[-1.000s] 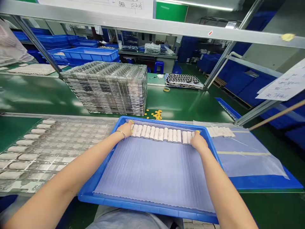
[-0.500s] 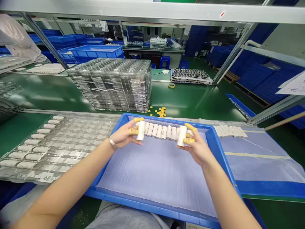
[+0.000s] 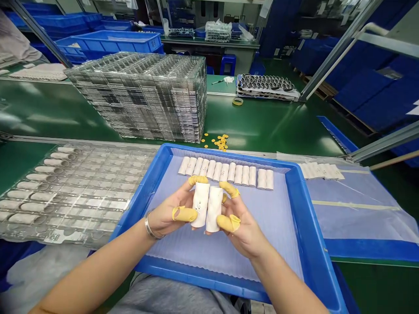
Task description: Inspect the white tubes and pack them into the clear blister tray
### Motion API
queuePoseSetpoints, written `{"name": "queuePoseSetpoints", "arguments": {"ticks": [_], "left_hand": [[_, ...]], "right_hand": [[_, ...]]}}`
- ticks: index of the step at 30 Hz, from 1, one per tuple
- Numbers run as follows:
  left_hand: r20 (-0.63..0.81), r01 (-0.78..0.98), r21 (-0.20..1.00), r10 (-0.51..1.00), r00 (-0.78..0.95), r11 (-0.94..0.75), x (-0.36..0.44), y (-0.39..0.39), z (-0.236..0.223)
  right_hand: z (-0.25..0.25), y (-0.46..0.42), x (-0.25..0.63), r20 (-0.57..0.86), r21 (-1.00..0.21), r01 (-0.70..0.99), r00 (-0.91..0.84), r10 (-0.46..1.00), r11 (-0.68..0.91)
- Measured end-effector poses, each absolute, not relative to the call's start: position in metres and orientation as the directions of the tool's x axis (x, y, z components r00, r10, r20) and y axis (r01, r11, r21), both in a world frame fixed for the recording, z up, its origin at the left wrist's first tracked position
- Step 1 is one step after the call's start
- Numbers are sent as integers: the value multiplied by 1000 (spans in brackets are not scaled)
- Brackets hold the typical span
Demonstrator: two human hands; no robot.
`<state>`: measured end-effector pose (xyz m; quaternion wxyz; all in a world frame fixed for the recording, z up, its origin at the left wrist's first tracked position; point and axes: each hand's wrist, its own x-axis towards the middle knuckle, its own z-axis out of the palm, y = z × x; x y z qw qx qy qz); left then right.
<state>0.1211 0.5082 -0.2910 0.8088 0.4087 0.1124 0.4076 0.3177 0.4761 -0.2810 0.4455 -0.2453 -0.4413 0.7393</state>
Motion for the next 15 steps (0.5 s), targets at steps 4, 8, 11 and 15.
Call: {"name": "queuePoseSetpoints", "arguments": {"ticks": [4,8,11,15], "left_hand": [[155,-556,762,740,654,332,123,505,-296],[201,-569,765,726,658,303,123,505,-299],[173,-542,785,733,658,301,120,507,-300],[126,-506,815,766,631,283,116,510,-299]], "right_hand": [[-291,475,314,40,-884,-436,-432,901,-169],[-297,474,313,18,-903,-405,-369,929,-143],[-294,476,318,-8,-915,-376,-343,939,-145],[-287,480,327,-103,-900,-363,-362,927,-242]]}}
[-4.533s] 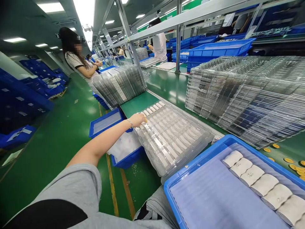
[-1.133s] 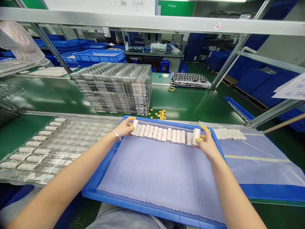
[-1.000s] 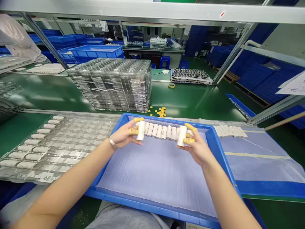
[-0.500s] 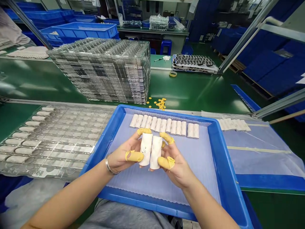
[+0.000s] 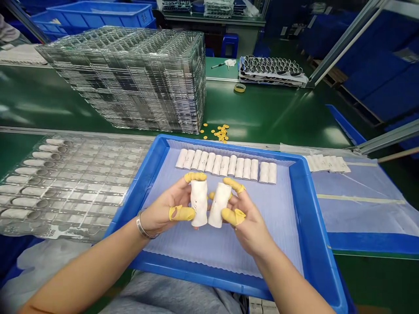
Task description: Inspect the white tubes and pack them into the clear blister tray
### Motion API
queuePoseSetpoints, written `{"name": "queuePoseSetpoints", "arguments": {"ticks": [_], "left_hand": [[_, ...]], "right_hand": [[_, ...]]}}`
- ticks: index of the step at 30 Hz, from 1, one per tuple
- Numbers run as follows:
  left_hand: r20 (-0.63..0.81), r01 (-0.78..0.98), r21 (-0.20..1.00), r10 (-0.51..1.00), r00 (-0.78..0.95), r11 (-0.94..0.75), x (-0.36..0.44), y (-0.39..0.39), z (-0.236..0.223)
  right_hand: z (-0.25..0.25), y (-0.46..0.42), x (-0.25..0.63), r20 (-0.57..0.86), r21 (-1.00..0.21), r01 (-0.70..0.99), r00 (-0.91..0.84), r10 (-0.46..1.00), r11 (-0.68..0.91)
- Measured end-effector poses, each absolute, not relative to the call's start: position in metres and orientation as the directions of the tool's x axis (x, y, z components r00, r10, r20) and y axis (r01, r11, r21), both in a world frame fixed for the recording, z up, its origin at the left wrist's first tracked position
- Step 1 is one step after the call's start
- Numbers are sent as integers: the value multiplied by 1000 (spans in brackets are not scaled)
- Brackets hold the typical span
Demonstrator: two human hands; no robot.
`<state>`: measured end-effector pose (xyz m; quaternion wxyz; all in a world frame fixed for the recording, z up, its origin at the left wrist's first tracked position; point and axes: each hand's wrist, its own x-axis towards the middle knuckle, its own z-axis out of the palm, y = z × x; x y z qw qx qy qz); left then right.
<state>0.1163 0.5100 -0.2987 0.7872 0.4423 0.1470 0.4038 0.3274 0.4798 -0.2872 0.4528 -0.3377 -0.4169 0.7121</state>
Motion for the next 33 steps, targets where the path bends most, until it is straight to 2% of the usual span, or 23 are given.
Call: {"name": "queuePoseSetpoints", "arguments": {"ticks": [3,8,14,24,33], "left_hand": [[118,-481,837,773,623,260,114,510,-298],[123,-437,864,737,665,249,114,508,-296],[129,-477,826,723,679,300,116,506,-296],[116,-505,777,704,701,375,115,507,-294],[141,-516,771,691,709,372,115,508,-295]], "right_hand": [[-285,481,331,-130,-871,-392,-394,910,-295],[-285,478,329,-89,-851,-426,-460,883,-307],[-284,479,328,-27,-853,-451,-461,887,-261],[-285,480,328,-76,-842,-443,-467,881,-308],[-286,481,327,19,-827,-493,-504,864,-270]]}}
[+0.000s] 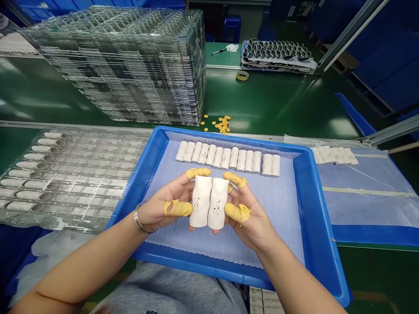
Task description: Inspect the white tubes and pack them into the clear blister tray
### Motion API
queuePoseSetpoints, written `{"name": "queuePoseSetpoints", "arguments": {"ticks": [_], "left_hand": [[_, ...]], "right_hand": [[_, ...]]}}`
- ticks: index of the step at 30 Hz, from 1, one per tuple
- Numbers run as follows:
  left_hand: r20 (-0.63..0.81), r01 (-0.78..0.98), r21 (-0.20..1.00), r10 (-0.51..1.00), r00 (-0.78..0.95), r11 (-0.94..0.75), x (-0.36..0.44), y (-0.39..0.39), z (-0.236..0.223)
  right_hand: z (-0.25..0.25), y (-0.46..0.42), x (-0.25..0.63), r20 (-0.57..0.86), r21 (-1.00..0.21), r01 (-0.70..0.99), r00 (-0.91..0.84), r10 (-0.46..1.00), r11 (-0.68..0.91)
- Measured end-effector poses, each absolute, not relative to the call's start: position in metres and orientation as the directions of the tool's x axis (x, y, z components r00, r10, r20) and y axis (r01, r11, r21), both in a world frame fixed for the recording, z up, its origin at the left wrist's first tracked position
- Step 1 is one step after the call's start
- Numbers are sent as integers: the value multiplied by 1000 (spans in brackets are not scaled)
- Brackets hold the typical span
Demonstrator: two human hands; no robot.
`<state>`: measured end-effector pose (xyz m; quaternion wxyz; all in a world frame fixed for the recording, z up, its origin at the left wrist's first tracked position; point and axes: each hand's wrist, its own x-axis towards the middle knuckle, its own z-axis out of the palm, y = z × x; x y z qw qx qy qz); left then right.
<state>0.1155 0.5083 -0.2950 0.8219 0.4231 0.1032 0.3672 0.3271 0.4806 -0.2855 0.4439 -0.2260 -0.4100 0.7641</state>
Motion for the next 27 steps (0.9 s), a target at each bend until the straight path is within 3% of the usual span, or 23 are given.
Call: {"name": "queuePoseSetpoints", "arguments": {"ticks": [22,27], "left_hand": [[165,-498,818,711,683,289,116,508,-298],[157,-526,787,720,676,322,117,508,-300]], "right_hand": [[-288,477,326,59,-895,-416,-468,882,-161],[-286,475,329,38,-879,-430,-494,869,-205]]}}
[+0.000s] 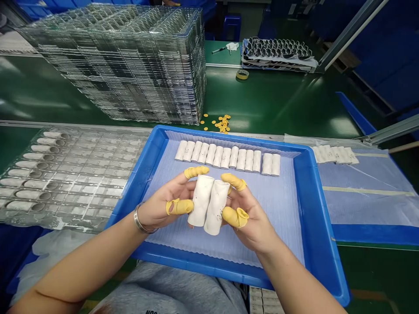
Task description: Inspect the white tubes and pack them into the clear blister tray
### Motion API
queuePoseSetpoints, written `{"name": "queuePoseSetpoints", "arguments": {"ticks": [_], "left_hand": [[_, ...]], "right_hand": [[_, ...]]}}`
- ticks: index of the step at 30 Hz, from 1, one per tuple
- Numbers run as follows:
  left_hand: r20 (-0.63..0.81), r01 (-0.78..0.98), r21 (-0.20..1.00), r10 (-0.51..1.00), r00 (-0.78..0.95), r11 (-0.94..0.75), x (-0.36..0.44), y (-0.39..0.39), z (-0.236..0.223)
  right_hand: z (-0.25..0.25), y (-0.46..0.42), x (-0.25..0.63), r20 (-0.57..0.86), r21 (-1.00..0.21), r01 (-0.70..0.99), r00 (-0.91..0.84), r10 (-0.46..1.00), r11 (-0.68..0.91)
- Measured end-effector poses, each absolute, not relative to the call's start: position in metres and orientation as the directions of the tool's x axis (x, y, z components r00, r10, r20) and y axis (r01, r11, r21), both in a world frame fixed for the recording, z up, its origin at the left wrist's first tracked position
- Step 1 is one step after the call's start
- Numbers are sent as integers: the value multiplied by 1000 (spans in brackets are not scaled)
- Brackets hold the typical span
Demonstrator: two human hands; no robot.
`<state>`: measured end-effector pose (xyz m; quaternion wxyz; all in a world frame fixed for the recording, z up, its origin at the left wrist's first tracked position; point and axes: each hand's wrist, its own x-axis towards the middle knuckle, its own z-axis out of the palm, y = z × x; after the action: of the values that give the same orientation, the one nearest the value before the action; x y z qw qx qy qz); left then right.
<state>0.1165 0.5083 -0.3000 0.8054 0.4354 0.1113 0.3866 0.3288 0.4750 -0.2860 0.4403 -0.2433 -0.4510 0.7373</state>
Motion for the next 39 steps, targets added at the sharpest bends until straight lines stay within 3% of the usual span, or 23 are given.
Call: {"name": "queuePoseSetpoints", "arguments": {"ticks": [12,25,31,39], "left_hand": [[188,-557,768,721,667,315,117,506,-295],[77,-499,792,755,652,350,116,504,-297],[121,-492,834,785,607,252,117,504,-297],[123,-519,791,748,652,323,116,505,-294]], "right_hand": [[-285,477,330,8,-880,-424,-465,885,-215],[-284,476,326,8,-896,-405,-429,903,-184],[-284,476,327,16,-890,-415,-443,896,-189],[-282,477,326,-28,-886,-412,-410,912,-213]]}}
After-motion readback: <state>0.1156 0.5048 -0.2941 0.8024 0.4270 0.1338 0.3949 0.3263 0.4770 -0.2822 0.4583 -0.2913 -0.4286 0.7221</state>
